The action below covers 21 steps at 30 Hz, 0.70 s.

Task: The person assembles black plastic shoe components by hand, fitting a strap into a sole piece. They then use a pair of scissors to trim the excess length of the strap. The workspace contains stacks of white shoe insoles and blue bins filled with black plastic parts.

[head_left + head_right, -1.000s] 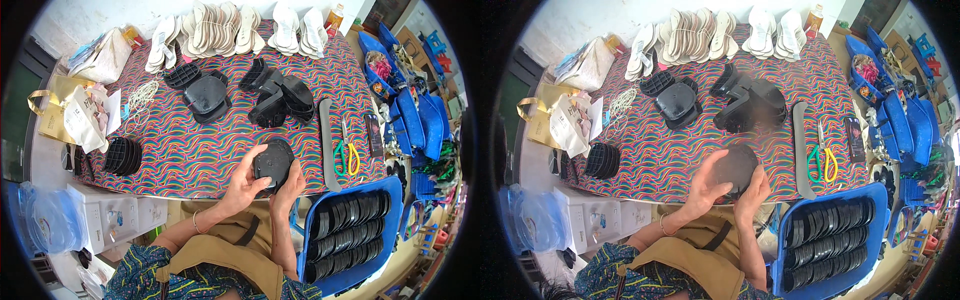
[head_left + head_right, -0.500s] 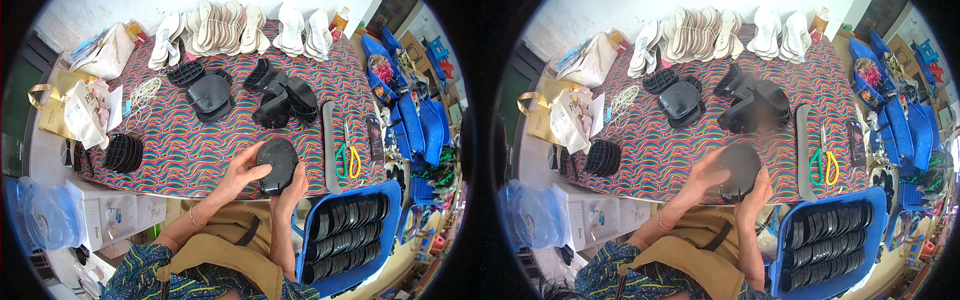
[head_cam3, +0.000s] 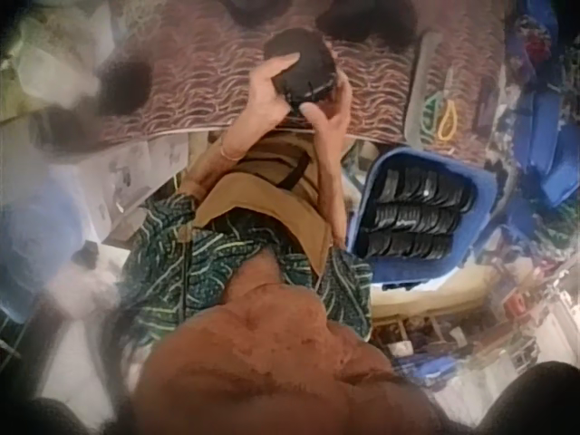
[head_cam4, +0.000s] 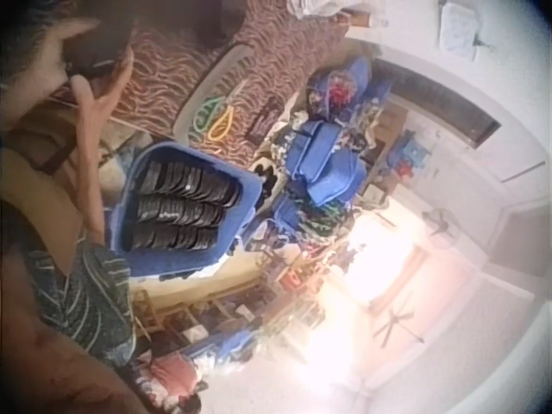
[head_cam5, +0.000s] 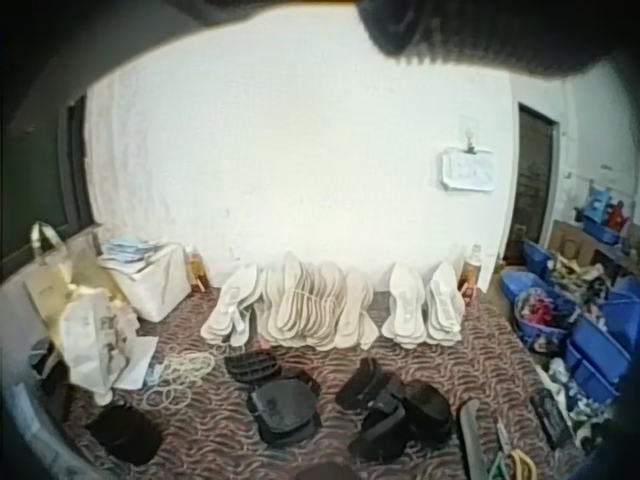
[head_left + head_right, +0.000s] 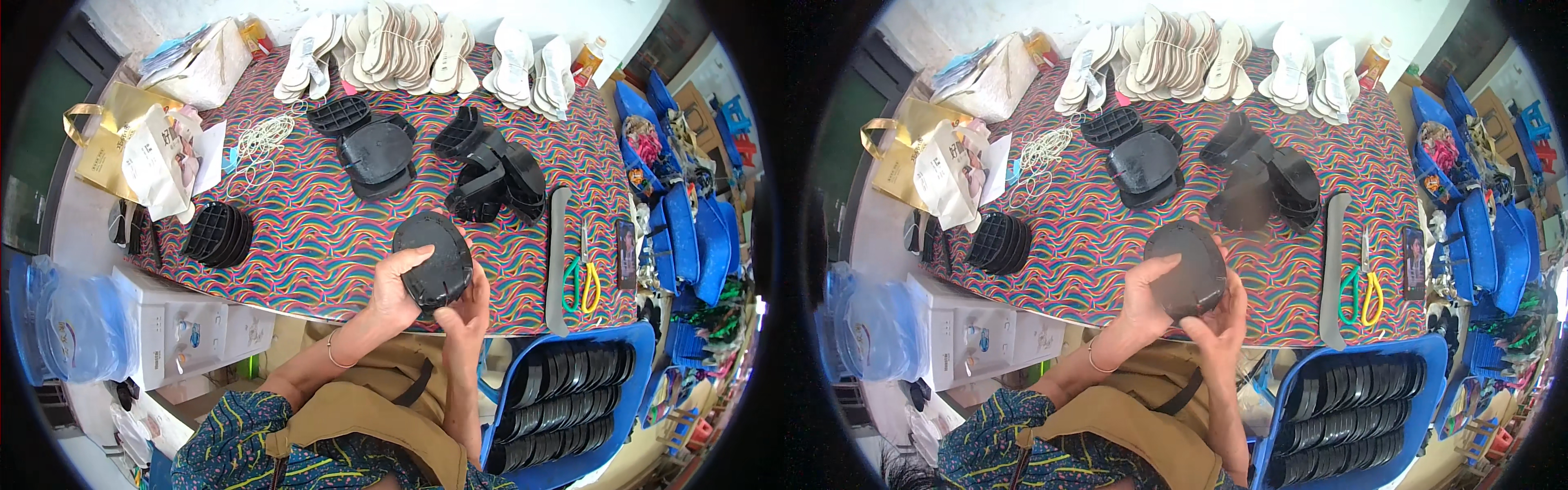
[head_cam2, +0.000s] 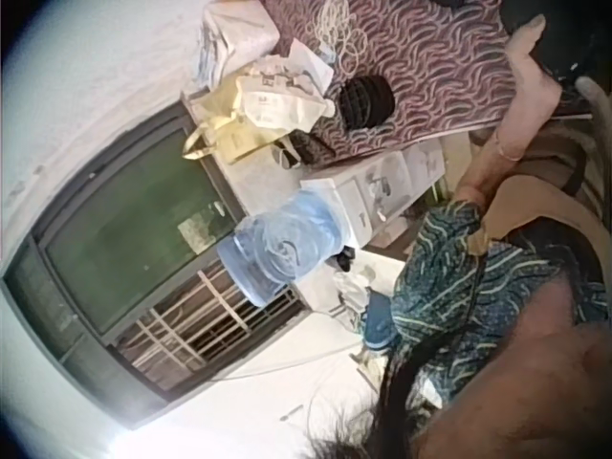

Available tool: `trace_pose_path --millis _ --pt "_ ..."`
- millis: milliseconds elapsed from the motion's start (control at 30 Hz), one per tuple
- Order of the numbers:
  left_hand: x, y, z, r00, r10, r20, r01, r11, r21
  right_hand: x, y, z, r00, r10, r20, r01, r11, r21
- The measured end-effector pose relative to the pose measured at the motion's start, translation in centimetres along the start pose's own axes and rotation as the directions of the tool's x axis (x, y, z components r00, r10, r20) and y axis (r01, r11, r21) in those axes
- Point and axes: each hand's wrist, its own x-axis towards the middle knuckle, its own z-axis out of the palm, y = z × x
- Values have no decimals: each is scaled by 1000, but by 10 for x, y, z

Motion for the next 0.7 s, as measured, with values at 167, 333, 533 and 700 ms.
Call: trace_pose_path --millis 167,333,533,700 --pt "-1 -11 -3 995 72 -67 -77 994 -78 -2 1 2 996 -85 20 87 973 -216" --pt "-2 -13 -14 993 25 -118 -35 996 -84 -3 7 8 994 -106 -25 102 984 -144" --pt "-3 1 7 997 59 50 -50 985 -162 1 2 -12 997 -23 67 19 998 67" --pt "-2 6 10 992 44 116 -18 976 -217 -5 7 -30 987 99 124 -114 987 115"
